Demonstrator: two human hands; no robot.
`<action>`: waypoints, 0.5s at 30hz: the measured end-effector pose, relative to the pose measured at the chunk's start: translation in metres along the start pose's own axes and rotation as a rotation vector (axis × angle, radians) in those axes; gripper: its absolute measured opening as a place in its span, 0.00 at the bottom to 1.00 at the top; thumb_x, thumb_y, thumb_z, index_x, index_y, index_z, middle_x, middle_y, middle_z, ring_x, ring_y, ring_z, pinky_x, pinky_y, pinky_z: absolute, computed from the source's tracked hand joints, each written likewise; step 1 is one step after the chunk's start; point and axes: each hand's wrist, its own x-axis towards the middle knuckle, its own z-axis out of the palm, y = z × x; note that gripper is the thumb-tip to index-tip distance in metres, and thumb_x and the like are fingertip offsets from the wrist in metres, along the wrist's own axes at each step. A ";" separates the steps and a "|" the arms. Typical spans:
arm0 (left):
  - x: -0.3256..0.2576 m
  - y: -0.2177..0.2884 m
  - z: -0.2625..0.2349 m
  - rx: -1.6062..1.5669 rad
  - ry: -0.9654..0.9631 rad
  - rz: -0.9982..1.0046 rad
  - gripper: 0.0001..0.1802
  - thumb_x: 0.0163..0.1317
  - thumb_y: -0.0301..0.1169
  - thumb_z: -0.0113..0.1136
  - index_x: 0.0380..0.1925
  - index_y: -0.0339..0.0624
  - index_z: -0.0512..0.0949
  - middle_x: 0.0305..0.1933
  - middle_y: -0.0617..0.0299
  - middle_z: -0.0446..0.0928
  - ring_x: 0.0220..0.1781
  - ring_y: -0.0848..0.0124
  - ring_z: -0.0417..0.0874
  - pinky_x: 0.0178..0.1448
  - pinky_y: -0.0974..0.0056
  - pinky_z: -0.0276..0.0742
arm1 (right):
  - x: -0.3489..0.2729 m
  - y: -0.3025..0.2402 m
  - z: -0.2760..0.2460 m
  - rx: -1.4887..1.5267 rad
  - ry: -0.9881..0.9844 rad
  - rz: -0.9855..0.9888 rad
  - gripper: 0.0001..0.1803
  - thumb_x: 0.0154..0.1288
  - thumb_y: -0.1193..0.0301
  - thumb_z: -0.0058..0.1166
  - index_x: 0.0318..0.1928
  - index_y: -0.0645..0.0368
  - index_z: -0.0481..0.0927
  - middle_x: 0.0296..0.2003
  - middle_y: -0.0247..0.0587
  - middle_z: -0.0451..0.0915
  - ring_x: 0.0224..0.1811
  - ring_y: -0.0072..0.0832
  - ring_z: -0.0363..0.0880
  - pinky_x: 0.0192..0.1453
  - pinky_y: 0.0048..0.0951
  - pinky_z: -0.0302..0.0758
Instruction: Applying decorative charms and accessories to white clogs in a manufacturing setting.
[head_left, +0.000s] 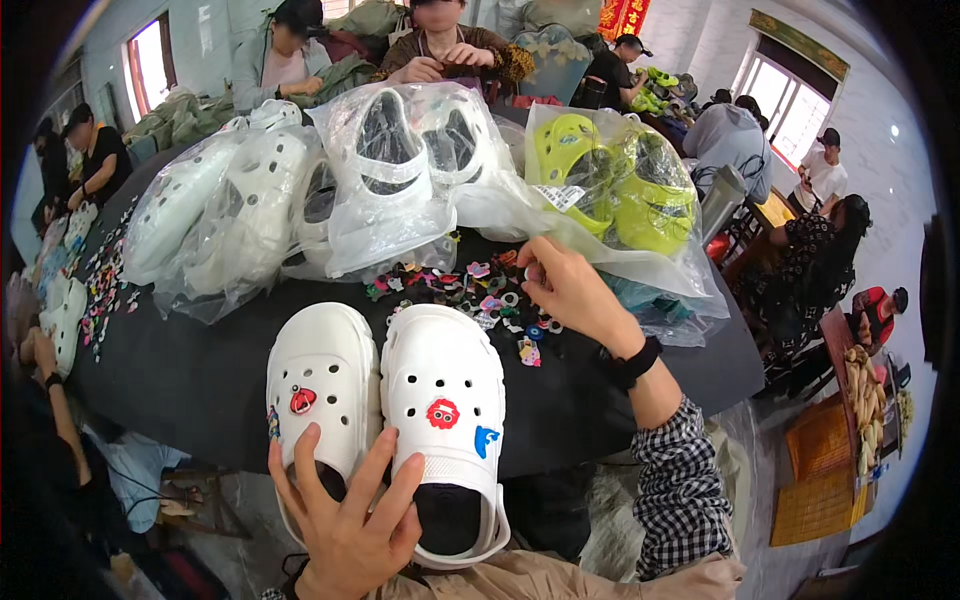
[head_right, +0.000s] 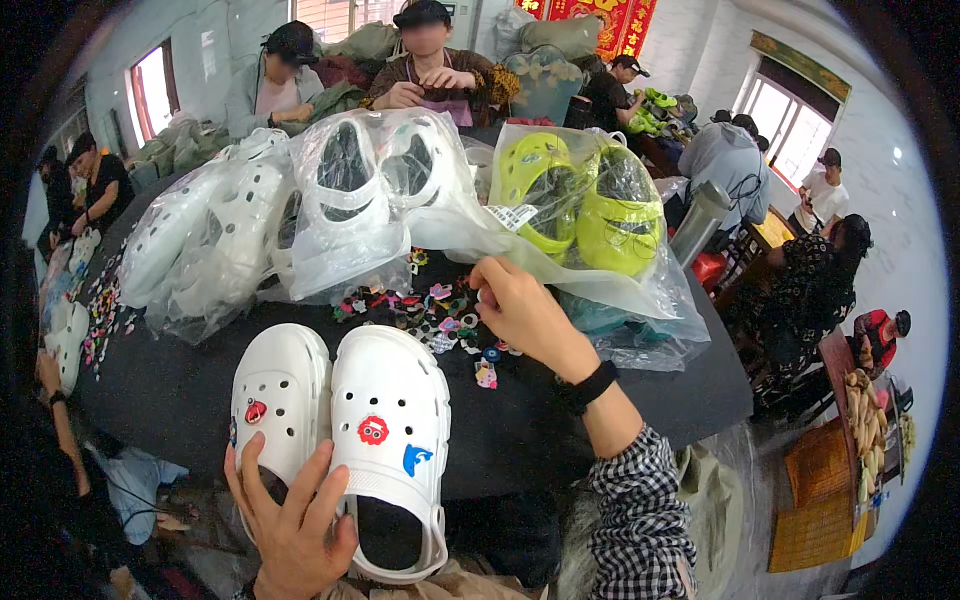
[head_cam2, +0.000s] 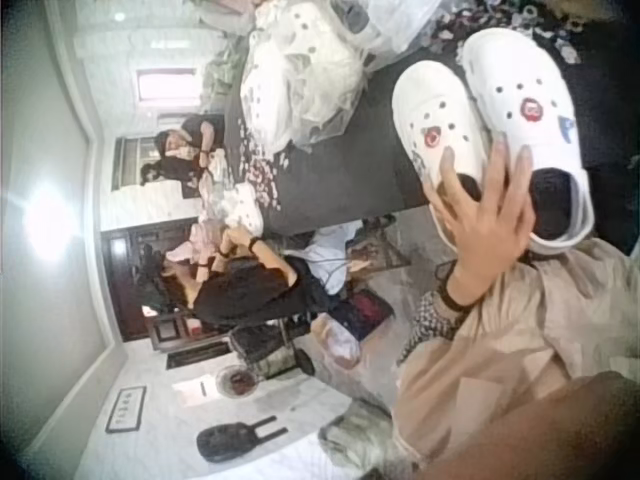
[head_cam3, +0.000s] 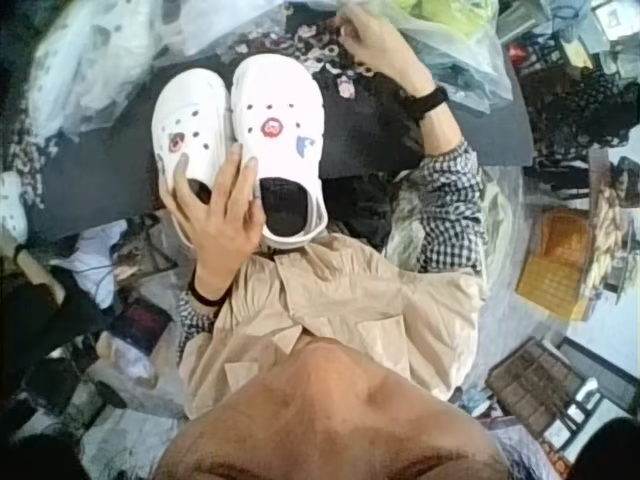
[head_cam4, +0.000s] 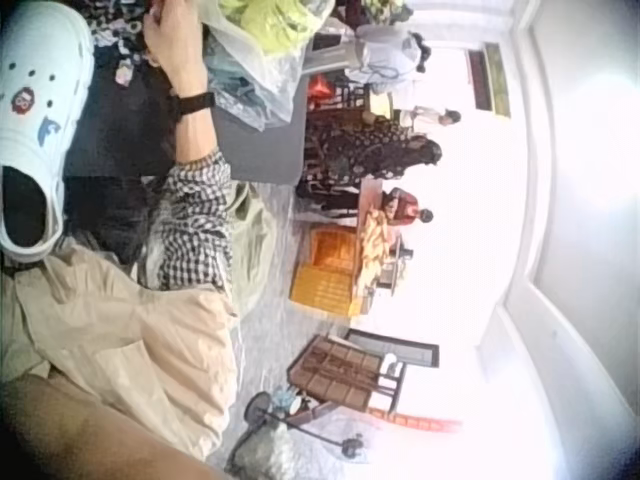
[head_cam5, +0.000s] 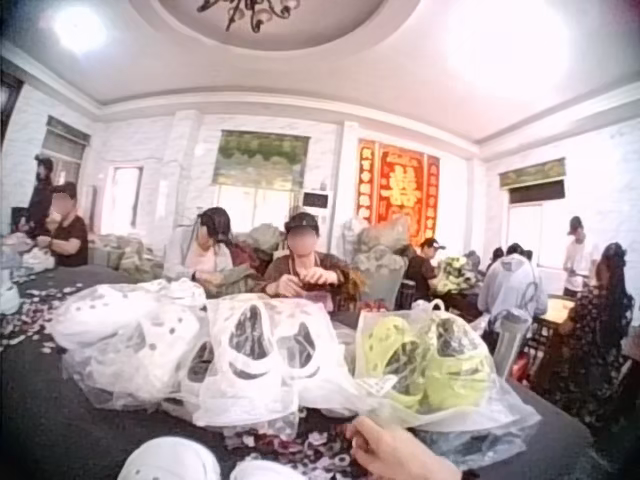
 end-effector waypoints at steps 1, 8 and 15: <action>0.000 0.000 0.000 0.004 -0.007 -0.003 0.25 0.65 0.38 0.57 0.63 0.54 0.79 0.72 0.67 0.74 0.72 0.35 0.63 0.72 0.27 0.55 | 0.007 -0.002 0.001 -0.114 -0.016 -0.054 0.12 0.61 0.79 0.60 0.45 0.61 0.75 0.41 0.45 0.78 0.38 0.40 0.83 0.42 0.40 0.79; 0.002 0.000 0.000 0.006 0.005 0.001 0.24 0.66 0.37 0.56 0.63 0.55 0.79 0.72 0.66 0.75 0.71 0.36 0.64 0.71 0.27 0.55 | 0.023 0.021 0.035 -0.806 0.010 -0.096 0.09 0.61 0.74 0.57 0.43 0.56 0.82 0.44 0.44 0.80 0.41 0.46 0.84 0.46 0.46 0.82; -0.001 0.001 0.000 0.023 -0.004 0.000 0.23 0.68 0.38 0.54 0.63 0.56 0.79 0.72 0.67 0.75 0.71 0.36 0.64 0.72 0.27 0.54 | 0.039 0.033 0.067 -0.477 0.056 -0.189 0.10 0.64 0.70 0.61 0.45 0.54 0.84 0.44 0.41 0.83 0.47 0.44 0.84 0.49 0.45 0.82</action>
